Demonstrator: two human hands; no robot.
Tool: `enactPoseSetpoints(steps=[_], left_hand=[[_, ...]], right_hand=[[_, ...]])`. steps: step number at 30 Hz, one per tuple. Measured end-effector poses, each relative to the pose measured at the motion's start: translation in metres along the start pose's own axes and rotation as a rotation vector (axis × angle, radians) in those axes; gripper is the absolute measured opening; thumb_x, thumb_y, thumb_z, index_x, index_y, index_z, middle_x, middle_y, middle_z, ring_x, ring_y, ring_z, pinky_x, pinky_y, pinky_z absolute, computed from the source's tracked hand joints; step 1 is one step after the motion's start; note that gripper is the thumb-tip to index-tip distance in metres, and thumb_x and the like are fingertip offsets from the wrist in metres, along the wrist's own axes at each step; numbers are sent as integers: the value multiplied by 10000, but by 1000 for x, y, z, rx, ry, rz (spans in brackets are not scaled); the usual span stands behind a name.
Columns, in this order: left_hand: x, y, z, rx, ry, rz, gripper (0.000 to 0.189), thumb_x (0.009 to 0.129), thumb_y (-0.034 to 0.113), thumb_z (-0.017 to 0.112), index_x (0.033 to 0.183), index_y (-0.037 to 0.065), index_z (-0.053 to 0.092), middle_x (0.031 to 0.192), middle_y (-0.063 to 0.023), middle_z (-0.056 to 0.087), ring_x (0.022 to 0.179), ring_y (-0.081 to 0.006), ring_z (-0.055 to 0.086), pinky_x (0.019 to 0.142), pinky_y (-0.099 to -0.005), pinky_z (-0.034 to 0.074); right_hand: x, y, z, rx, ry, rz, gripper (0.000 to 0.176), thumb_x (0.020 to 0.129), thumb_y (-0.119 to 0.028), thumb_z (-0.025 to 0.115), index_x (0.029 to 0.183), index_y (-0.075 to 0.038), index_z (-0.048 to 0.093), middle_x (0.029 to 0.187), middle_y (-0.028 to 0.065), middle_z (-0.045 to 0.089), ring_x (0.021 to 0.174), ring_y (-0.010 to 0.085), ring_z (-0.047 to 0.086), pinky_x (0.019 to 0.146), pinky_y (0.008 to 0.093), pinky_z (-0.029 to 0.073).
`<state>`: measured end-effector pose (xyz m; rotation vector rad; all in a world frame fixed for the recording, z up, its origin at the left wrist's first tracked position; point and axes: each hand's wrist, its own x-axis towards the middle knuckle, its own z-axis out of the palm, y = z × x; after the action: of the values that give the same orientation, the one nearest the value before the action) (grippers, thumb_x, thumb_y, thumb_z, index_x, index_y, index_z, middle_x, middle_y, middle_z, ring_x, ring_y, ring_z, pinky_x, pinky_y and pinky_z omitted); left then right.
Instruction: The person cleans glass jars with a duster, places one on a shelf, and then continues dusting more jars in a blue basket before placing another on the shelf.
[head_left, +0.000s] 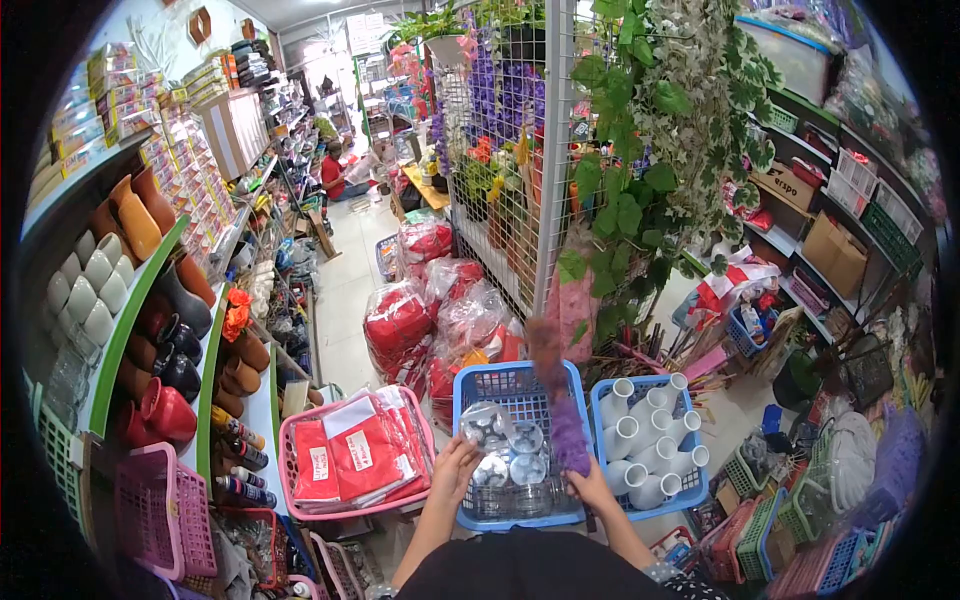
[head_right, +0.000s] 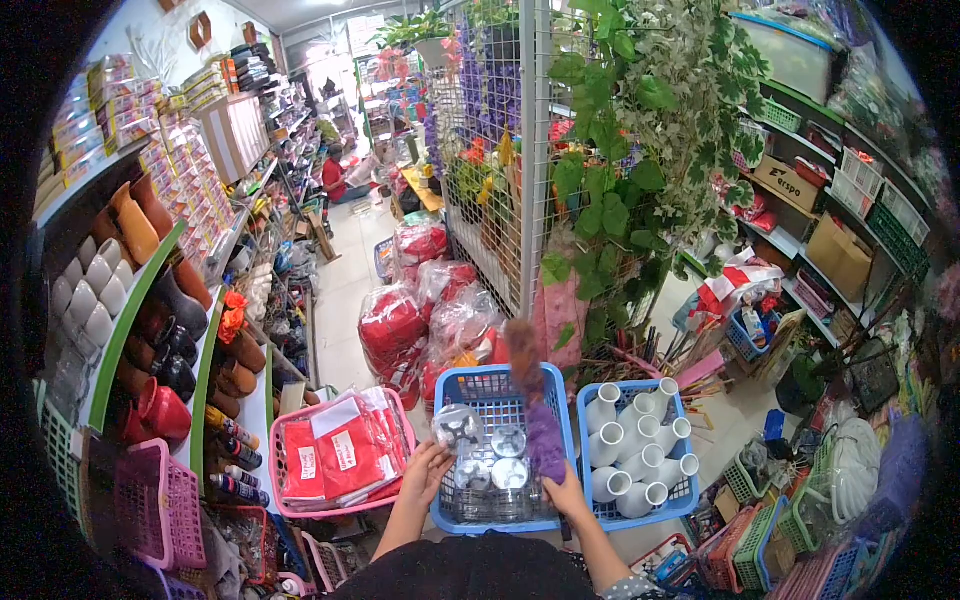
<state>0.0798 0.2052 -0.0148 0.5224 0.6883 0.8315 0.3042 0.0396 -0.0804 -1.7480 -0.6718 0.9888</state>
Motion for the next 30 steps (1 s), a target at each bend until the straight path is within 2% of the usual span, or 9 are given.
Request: enactPoseSetpoints(steps=[3,5,7,8,11,15,19,23,30], left_hand=[[8,0,13,-16,0,32,297,827,46,622,1111,54,535,1004,-55,618,915,-159,595,843,-323,491],[12,-1,21,-45,-3,72,254,825,47,630,1064,70,548,984,-47,615,900,-151,591,826,-315,500],[17,-2,25,-72,-16,86,212,822,48,639,1012,87,555,929,-28,615,851,-140,596,800,-310,508],[18,-2,28,-62,-30,108,201,819,53,644,996,93,556,905,-20,615,824,-134,599,790,-308,510],[15,-6,39,-14,17,124,200,812,66,658,983,101,560,854,-6,617,764,-121,604,759,-298,517],[17,-25,32,-48,15,178,236,830,59,608,1057,61,541,946,-49,620,823,-153,621,777,-309,521],[10,-35,42,23,23,124,206,874,89,553,1074,60,513,962,-64,616,844,-180,623,779,-345,530],[4,-40,46,-56,-20,159,248,847,103,616,1077,78,526,945,-41,625,849,-169,622,779,-336,534],[2,-50,53,-90,-17,130,275,855,86,591,1117,70,511,958,-47,626,884,-181,617,818,-350,521]], right_hand=[[-30,-53,-27,496,-187,57,341,833,-107,625,1132,-57,470,726,40,602,475,85,480,392,221,351],[-53,-75,-47,385,-182,39,415,822,-137,658,1189,-45,490,729,37,609,489,64,474,401,214,347],[-66,-85,-65,-159,-230,-170,431,843,-125,652,1230,3,512,910,101,649,787,91,584,680,237,483],[-68,-85,-69,-205,-227,-142,545,816,-111,670,1308,-13,457,1047,119,639,919,94,558,821,247,452],[-68,-74,-68,-214,-27,-304,549,785,-102,679,1290,-18,478,1068,106,643,908,92,563,810,251,455],[-74,-53,-94,-252,-287,-238,530,780,-96,645,1283,-38,486,1053,143,655,903,90,562,813,253,448],[-86,-68,-102,-269,-62,-217,561,734,-67,631,1278,-48,495,977,97,660,829,98,565,759,250,457],[-85,-40,-122,-266,-236,-323,592,695,-42,596,1278,-46,500,881,59,635,761,95,555,701,254,460],[-92,-59,-103,-381,-90,-460,555,710,-80,624,1255,-58,526,858,106,673,722,148,609,647,318,477]])
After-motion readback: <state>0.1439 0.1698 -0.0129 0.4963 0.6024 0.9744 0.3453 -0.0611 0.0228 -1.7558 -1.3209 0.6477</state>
